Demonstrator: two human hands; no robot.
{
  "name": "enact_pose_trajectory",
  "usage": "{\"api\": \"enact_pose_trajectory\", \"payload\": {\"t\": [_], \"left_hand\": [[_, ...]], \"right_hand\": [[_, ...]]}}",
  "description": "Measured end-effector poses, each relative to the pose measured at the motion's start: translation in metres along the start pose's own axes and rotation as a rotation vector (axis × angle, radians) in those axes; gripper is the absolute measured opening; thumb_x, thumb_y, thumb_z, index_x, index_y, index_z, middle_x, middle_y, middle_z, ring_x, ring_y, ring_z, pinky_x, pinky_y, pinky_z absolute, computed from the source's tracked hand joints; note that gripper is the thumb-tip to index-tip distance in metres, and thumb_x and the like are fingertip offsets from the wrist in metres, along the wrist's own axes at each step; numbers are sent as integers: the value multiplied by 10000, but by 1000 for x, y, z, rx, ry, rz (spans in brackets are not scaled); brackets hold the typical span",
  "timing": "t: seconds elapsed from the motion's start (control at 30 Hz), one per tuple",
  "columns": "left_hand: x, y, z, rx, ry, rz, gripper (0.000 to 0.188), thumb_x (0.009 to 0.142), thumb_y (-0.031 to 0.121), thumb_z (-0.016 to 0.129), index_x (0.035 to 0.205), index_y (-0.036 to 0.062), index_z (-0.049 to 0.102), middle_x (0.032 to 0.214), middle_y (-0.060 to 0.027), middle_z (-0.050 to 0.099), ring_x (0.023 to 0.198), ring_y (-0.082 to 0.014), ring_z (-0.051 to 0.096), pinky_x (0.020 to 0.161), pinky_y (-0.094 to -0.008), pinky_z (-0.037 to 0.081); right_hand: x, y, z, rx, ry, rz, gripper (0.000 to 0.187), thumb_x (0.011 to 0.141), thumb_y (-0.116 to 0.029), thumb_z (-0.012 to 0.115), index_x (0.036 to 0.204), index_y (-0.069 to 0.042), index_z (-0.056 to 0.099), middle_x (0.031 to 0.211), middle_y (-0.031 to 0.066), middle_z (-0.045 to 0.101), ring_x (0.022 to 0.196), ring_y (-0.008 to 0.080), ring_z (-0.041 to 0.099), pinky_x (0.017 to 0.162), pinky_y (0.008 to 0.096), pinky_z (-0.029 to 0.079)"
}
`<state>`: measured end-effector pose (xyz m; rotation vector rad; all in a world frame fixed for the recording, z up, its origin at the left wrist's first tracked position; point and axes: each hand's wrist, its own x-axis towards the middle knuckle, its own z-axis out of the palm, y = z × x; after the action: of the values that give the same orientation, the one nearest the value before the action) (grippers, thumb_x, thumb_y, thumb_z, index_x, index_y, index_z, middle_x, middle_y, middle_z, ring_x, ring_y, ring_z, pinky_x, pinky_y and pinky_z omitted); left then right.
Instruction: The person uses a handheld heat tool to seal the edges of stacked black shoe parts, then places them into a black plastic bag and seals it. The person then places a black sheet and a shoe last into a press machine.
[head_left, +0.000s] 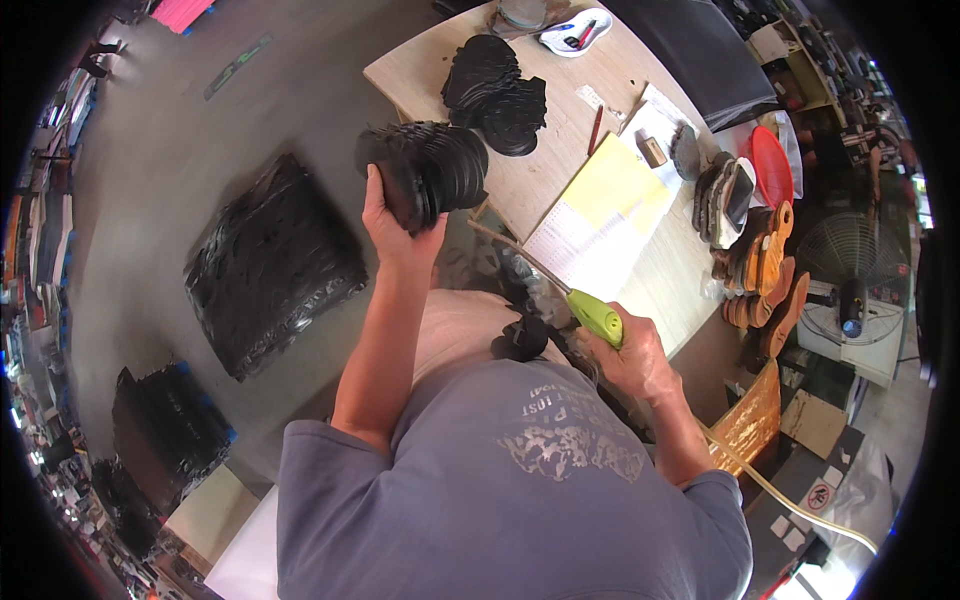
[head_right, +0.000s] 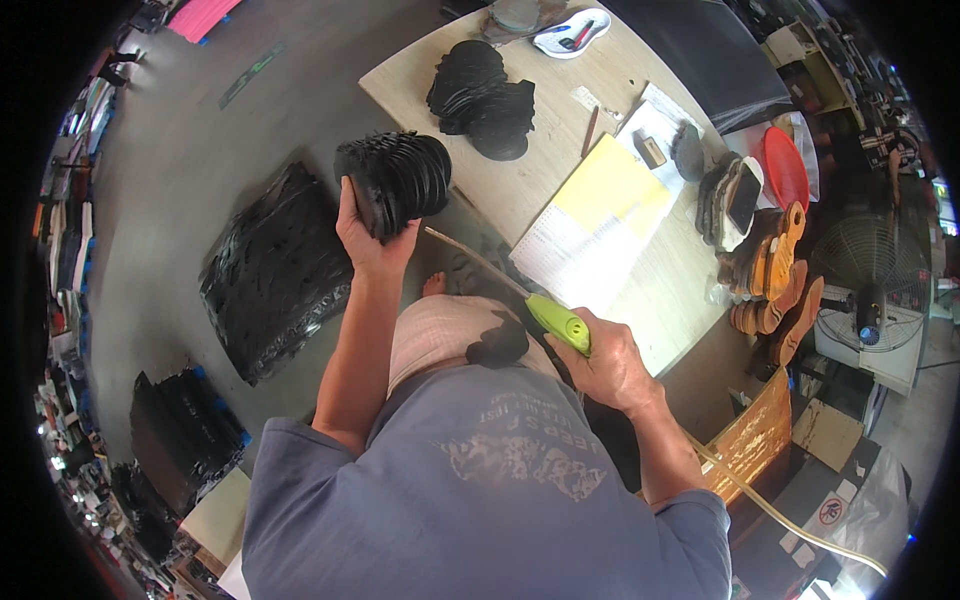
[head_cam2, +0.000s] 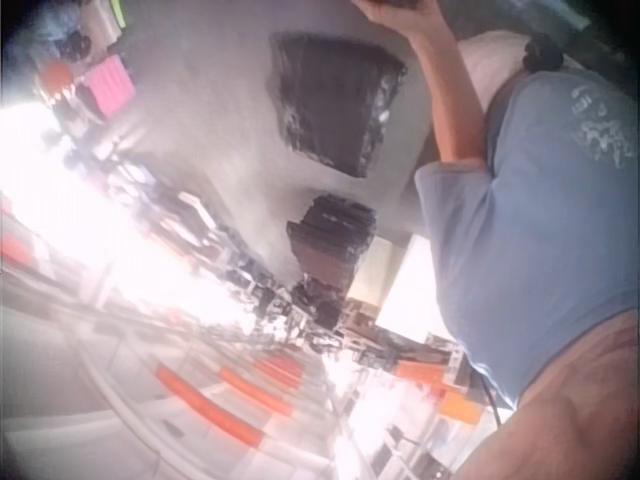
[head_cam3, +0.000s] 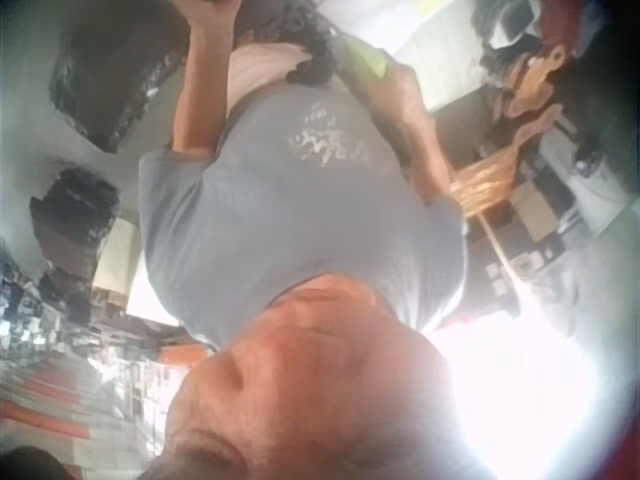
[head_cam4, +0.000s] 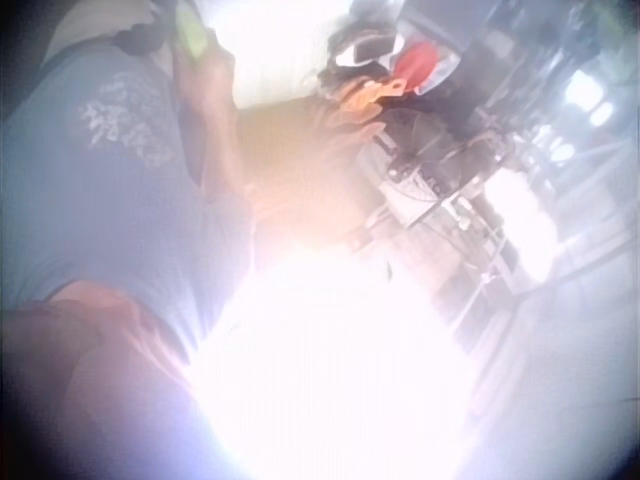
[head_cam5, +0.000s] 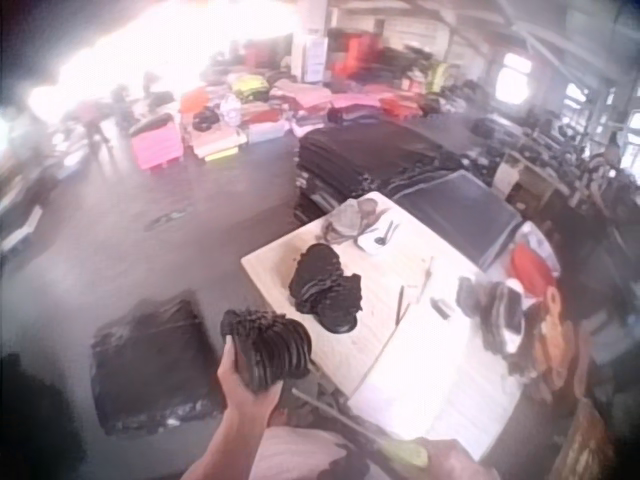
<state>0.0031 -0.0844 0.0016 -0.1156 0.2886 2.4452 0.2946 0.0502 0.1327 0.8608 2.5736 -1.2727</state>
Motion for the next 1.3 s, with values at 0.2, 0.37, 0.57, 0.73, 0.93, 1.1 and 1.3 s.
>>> {"api": "enact_pose_trajectory", "payload": {"t": [0.2,0.37,0.57,0.73,0.93,1.1,1.3], "left_hand": [[1,-3,15,-112,103,24,441,1084,422,486,1349,107,643,1346,-92,680,1270,-309,637,1108,-538,490],[3,1,26,-105,44,42,397,1094,377,478,1320,118,676,1351,-75,689,1285,-300,637,1105,-521,489],[6,6,32,-50,15,61,392,1093,379,479,1318,125,675,1331,-80,700,1252,-303,659,1075,-528,513],[8,0,36,-49,78,67,392,1087,385,497,1319,120,670,1319,-74,704,1221,-301,672,1047,-518,531],[9,-11,43,-52,214,16,425,1078,416,533,1348,107,642,1327,-66,689,1232,-287,650,1100,-501,488],[8,-19,43,-45,172,-36,403,1078,407,529,1331,126,669,1331,-58,699,1231,-277,659,1069,-493,501],[10,-25,37,-29,-10,-38,452,1105,398,464,1389,76,602,1372,-100,655,1271,-294,614,1118,-494,468]], "right_hand": [[-4,7,0,147,136,76,312,976,-204,728,1220,-15,680,853,224,714,722,321,687,715,396,549],[-7,9,6,52,6,37,321,972,-237,731,1189,-8,674,863,238,713,743,354,689,735,408,549],[-1,5,9,61,23,11,317,970,-234,729,1185,-8,671,855,250,704,759,406,685,721,423,545],[5,2,8,48,28,-47,296,969,-220,727,1164,-5,668,853,252,700,765,422,690,699,430,542],[11,4,13,-39,1,-53,260,965,-206,725,1114,-3,661,840,261,689,771,452,685,682,455,538],[14,5,9,0,25,13,270,974,-228,717,1120,-8,661,843,260,693,776,453,690,692,470,542],[12,12,5,-5,8,90,300,974,-244,716,1153,-8,667,873,255,709,792,452,690,726,459,547]]}}
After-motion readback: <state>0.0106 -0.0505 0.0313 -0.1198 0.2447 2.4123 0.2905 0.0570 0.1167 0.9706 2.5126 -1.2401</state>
